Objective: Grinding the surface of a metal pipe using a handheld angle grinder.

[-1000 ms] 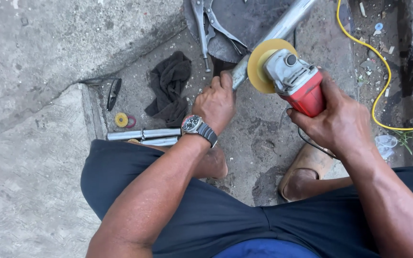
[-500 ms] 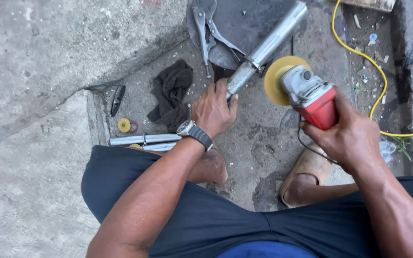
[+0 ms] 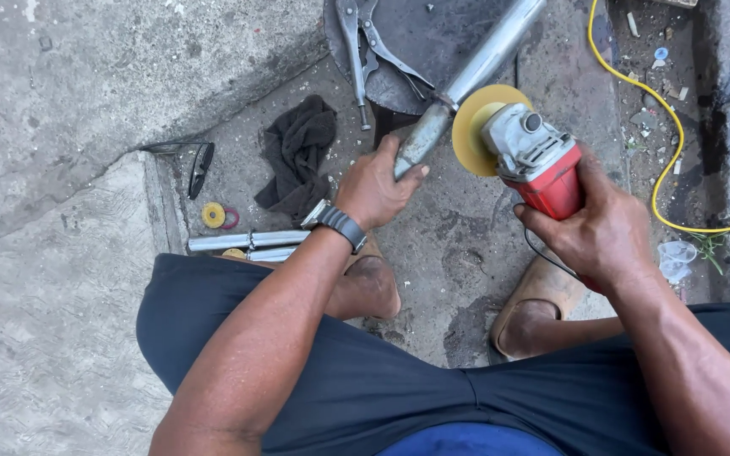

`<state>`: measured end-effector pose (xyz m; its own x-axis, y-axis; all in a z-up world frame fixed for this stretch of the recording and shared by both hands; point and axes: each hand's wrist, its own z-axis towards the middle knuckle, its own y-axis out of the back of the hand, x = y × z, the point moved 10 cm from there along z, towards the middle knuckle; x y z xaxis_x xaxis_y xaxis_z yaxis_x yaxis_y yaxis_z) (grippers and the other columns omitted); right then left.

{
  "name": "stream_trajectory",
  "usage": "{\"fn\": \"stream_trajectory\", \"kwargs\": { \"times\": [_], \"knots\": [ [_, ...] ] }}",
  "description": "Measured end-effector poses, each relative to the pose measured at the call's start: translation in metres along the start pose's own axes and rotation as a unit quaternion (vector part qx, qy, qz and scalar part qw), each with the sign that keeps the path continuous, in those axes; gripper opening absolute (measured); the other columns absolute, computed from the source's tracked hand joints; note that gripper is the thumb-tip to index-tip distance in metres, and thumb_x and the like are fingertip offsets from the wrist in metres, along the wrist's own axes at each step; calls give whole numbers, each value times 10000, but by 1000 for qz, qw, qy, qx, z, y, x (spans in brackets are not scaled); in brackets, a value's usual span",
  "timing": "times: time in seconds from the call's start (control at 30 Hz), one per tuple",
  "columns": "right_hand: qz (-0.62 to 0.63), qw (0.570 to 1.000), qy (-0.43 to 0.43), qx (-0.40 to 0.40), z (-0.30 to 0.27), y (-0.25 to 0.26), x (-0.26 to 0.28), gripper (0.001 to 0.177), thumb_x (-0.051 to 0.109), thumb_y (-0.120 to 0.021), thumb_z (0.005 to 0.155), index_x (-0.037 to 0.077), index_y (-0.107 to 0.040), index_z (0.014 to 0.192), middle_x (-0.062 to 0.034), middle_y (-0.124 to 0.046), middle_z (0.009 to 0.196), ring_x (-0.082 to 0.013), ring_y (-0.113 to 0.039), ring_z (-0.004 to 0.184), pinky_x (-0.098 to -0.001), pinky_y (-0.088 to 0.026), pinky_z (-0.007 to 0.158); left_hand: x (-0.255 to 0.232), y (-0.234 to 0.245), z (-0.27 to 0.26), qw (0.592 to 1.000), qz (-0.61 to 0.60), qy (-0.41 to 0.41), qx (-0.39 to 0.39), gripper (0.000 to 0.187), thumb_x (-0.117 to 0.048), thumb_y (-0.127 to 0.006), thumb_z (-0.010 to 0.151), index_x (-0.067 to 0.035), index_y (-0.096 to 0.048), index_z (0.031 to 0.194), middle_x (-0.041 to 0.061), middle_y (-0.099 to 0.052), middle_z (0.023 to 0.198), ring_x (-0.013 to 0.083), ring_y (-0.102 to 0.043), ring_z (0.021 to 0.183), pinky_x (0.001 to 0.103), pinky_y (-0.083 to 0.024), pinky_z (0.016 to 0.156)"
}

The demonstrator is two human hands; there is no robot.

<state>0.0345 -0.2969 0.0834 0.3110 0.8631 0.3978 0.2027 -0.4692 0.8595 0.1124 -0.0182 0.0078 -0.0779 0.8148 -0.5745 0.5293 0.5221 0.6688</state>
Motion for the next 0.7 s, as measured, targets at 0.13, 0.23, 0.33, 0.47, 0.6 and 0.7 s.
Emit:
{"fn": "stream_trajectory", "kwargs": {
  "times": [0.13,0.23,0.33,0.47,0.6,0.7],
  "knots": [
    [-9,1000,-8,11,4,3,13,1033,555,-796,790,252,-458,1718,-197,-744,1355,-553,-665,1181,-586,-528,918,2,-11,6,995,71,-38,-51,584,-566,-530,1052,-91,-480,1389,213,-763,1037,478,-734,827,613,-551,624],
    [-4,1000,-7,14,1,3,13,927,538,-783,791,284,-522,1643,-169,-762,1329,-534,-679,1162,-570,-532,903,2,-14,6,990,98,-58,-83,685,-580,-545,1039,-73,-447,1488,218,-766,1021,478,-735,807,620,-559,616],
    [-39,999,30,-14,1,4,7,1109,586,-796,786,220,-426,1766,-258,-766,1287,-550,-690,1149,-587,-550,903,1,-15,9,990,105,-48,-80,702,-613,-481,1058,-67,-441,1498,75,-637,783,291,-630,598,476,-513,482],
    [-24,1000,-4,18,0,10,21,976,545,-780,794,254,-488,1678,-235,-775,1253,-562,-687,1131,-592,-538,906,6,-23,8,989,111,-49,-80,656,-590,-509,1071,-77,-442,1473,29,-596,763,215,-571,548,393,-489,426],
    [-44,998,-26,35,-1,12,20,853,578,-753,790,262,-547,1555,-243,-788,1193,-569,-694,1105,-596,-536,887,3,-22,6,985,130,-54,-100,688,-589,-504,1074,-48,-452,1496,42,-610,765,228,-592,561,394,-506,435],
    [-57,998,-4,3,-10,6,-1,837,579,-801,782,268,-582,1528,-185,-812,1089,-505,-728,1042,-567,-559,833,-2,-18,4,983,128,-72,-113,551,-528,-587,1040,-67,-468,1318,226,-776,1015,525,-738,851,665,-558,651]
  ]
}}
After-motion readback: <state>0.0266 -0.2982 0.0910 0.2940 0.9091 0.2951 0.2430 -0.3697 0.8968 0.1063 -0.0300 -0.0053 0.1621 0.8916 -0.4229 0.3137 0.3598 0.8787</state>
